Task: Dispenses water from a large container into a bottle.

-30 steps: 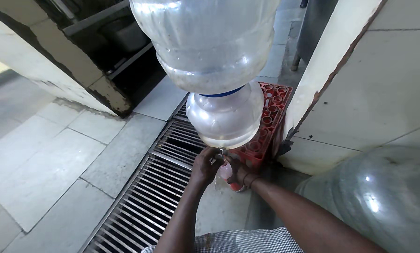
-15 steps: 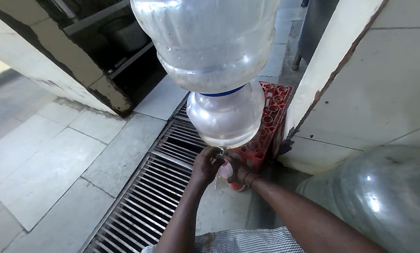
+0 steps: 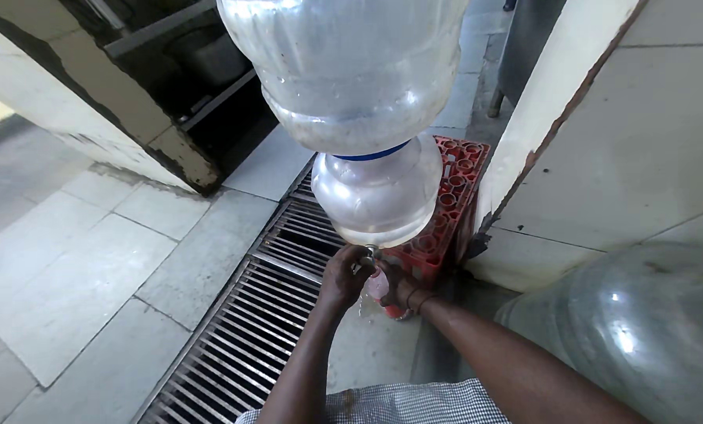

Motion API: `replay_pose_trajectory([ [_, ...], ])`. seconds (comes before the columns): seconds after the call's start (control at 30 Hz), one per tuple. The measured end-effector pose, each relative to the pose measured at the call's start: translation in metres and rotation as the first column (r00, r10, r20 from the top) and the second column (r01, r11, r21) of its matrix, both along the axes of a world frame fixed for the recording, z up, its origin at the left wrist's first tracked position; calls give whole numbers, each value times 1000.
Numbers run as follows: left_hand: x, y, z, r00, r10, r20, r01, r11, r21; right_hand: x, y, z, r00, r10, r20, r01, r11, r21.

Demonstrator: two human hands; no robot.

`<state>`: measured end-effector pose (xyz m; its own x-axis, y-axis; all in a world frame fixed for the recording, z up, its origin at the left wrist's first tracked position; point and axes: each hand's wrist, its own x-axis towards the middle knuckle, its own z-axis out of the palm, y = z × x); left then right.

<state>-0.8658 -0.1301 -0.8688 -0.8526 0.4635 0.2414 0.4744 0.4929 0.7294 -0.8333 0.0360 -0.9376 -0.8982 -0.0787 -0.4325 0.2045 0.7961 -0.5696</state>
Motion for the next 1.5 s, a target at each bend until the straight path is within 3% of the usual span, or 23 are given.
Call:
replay_pose_trajectory([
  [0.4,0,0,0,1000,3,1,-3,1000,8,-5,1,-11,1000,17,3,-17,999,28],
  [1.5,-1,0,-1,1000,-2,-9,2,1000,14,-1,2,1,1000,14,-6,-14,1000,-6],
])
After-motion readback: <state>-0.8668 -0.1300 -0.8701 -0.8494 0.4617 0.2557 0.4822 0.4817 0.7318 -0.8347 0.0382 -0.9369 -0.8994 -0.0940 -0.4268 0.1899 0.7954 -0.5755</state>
